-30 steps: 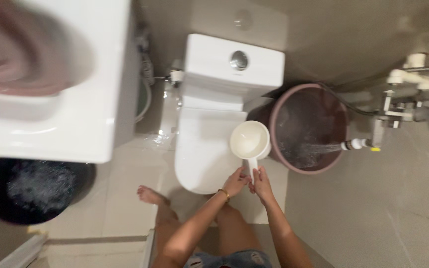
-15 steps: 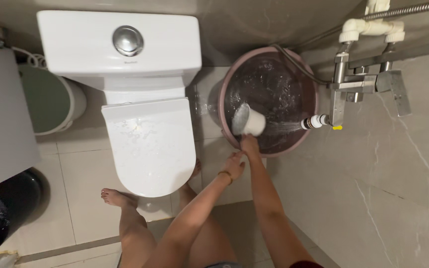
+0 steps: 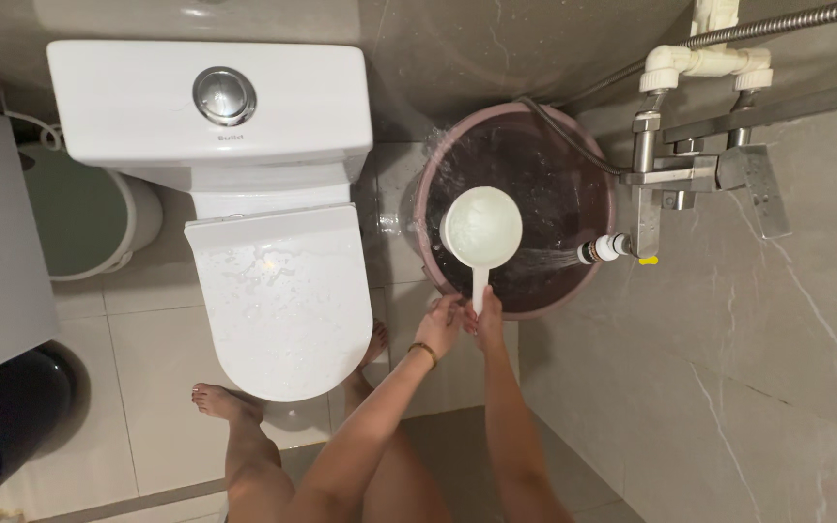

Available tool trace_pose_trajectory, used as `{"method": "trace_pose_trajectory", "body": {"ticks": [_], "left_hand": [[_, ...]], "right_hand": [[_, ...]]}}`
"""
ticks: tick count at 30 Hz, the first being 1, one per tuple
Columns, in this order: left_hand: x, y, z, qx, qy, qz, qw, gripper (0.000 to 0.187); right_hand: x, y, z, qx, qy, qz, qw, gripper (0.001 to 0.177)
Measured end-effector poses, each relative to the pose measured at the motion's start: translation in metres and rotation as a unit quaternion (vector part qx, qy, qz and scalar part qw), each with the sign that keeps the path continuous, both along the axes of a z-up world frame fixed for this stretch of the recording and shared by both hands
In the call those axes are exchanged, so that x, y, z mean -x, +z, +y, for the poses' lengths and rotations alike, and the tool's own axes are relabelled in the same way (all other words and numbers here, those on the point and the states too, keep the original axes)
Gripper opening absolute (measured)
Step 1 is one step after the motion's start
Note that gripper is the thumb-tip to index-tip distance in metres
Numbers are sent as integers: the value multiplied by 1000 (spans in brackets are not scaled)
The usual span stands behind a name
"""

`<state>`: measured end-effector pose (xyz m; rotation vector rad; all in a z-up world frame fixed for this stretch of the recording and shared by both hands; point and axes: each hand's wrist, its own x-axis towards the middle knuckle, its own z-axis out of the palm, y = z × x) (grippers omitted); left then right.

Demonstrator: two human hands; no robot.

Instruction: The person scoops water from a large pink basin using a white plastic scoop and pours it into a black bucket placed on the floor. The person repeats this scooping and pouring action multiple times to fill the bucket.

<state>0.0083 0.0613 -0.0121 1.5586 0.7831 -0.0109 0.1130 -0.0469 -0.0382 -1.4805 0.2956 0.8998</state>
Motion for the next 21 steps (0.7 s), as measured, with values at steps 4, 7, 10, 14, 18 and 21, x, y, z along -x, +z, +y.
{"method": "trace_pose_trajectory", "body": {"ticks": [4,7,10,14,18,21], "left_hand": [[-8,53,17,151,31,-27,988,35],[1,78,24,193,60,-71,977,35],[36,90,25,160,88,-143,973,34],[105,104,43,186,133,-133,964,32],[192,124,77,158,223,-161,948,27],[277,130,111,129,274,-104,947,26]], "right_hand": [[24,62,4,17,10,-35,999,52],[46,106,10,11,29,-53,998,47],[79,142,18,45,83,-63,994,48],[131,168,47,29,157,-31,987,52],[200,181,96,1,257,16,966,57],[262,177,138,-16,325,55,944,52]]}}
